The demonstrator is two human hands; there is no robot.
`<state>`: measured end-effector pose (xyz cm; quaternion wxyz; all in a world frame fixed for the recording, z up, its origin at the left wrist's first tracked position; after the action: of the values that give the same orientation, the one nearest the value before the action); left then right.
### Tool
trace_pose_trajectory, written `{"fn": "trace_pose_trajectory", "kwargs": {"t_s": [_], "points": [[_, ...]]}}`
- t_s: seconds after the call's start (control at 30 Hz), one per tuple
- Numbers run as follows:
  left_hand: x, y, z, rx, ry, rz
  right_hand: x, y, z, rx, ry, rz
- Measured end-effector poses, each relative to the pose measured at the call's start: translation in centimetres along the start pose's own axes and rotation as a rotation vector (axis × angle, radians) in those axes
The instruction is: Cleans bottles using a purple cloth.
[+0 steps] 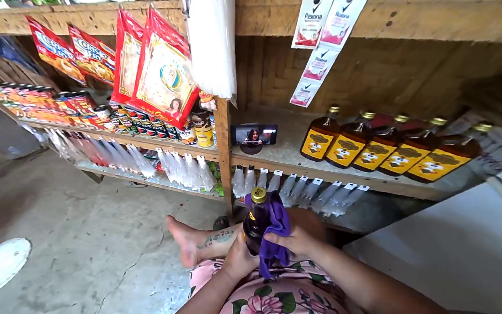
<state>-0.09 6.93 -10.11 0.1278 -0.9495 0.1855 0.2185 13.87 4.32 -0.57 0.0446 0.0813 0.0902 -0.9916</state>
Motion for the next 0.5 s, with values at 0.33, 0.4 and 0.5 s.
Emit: {"fn": "trace_pose_trajectory", "kwargs": {"t_s": [0.33,0.4,0.5], "points": [[-0.2,0.0,-0.3,0.000,0.013,0.008,0.0,-1.8,2.4,0.133,0.035,0.058],[-0.4,0.0,-0.4,0.032,0.015,-0.004,0.4,-1.9,2.1,0.120,0.024,-0.046],[-0.5,-0.1,-0.7,0.019,-0.017,-0.005,0.6,-1.5,1.3,0.126,0.104,-0.230]]}}
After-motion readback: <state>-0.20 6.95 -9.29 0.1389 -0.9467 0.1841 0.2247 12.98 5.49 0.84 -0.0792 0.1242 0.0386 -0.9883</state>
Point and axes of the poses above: each hand's wrist, its own y-axis away from the middle knuckle, its own x-axis out of the palm, z = x × y, the point moved 9 cm from there along -y, towards the middle knuckle, and after that the axes turned 3 degrees about -z, right-handed, at the moved point
